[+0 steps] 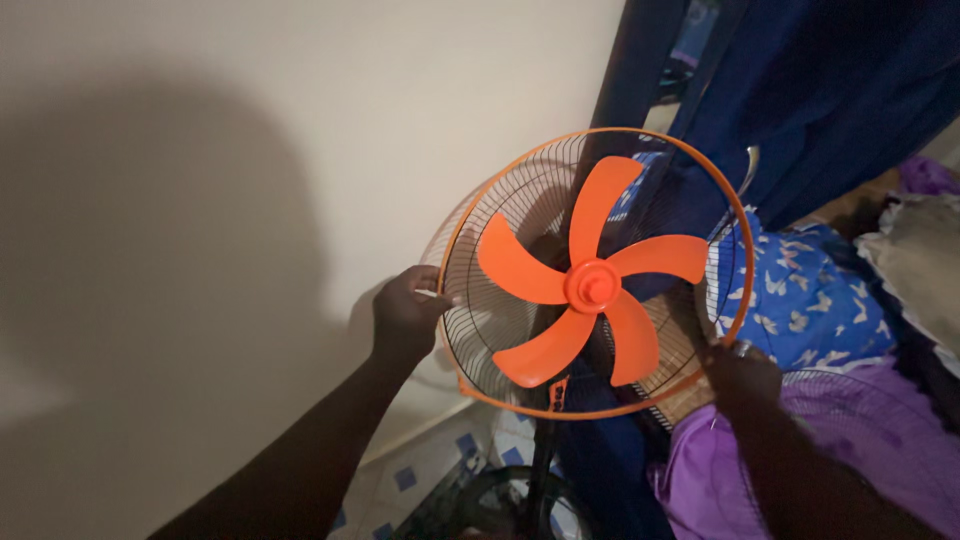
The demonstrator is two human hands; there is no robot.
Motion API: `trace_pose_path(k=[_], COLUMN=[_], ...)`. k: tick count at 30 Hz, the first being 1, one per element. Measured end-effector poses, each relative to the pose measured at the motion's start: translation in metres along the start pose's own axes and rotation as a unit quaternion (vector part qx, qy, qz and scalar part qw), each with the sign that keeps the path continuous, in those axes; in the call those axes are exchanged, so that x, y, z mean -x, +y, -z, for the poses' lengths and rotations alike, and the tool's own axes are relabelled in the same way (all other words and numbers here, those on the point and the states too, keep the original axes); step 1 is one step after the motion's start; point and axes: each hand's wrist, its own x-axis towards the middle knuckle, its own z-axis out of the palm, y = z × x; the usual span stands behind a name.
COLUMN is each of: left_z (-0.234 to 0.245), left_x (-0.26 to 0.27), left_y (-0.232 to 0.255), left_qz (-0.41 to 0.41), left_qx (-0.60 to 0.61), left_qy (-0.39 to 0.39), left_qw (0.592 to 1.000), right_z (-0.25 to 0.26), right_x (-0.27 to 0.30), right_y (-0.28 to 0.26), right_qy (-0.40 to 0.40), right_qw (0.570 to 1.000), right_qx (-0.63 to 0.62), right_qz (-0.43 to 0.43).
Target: The person assembles a standing fan by attaching the front protective cage to the fan head. They align the cage with the fan blades and use a screwdriver to tighten the central screw, securing the cage in place.
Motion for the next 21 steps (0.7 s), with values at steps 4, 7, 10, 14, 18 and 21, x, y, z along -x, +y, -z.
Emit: trace_pose_path(k=[4,7,10,14,18,21], left_z=[0.002,0.001,-0.001,-0.003,-0.006,-0.006], left_x=[0.0,0.004,0.004,0.001,0.006,0.006], left_y=[0.006,0.007,0.005,0.002,0.001,-0.002], left_qz=[0.015,0.028,0.038,0.053,0.047,0.014], left_qx=[-0.018,-0.038,-0.04,-0.032,-0.037,-0.074], left_qy=[-0.01,-0.006,-0.005,0.0,0.012,-0.001], left_qw=[1.0,0.999,0.998,0.998,0.998,0.997], right_z=[0.014,0.009,-0.008,-0.004,0.008,0.01], right_x=[-0.002,-0.01,-0.014,-0.012,-0.015,-0.002], right_y=[-0.002,0.004,0.01,0.01,-0.003,-0.001], right_qy=[0.018,-0.054,0.021,0.007,-0.12,0.074], right_qw=[0.994,0.995,0.998,0.986,0.924,0.964], right_qx=[0.091,0.062,-0.033,-0.165,-0.342,-0.248], right_qz=[0.057,0.054,0.039,0.003,-0.125,0.059])
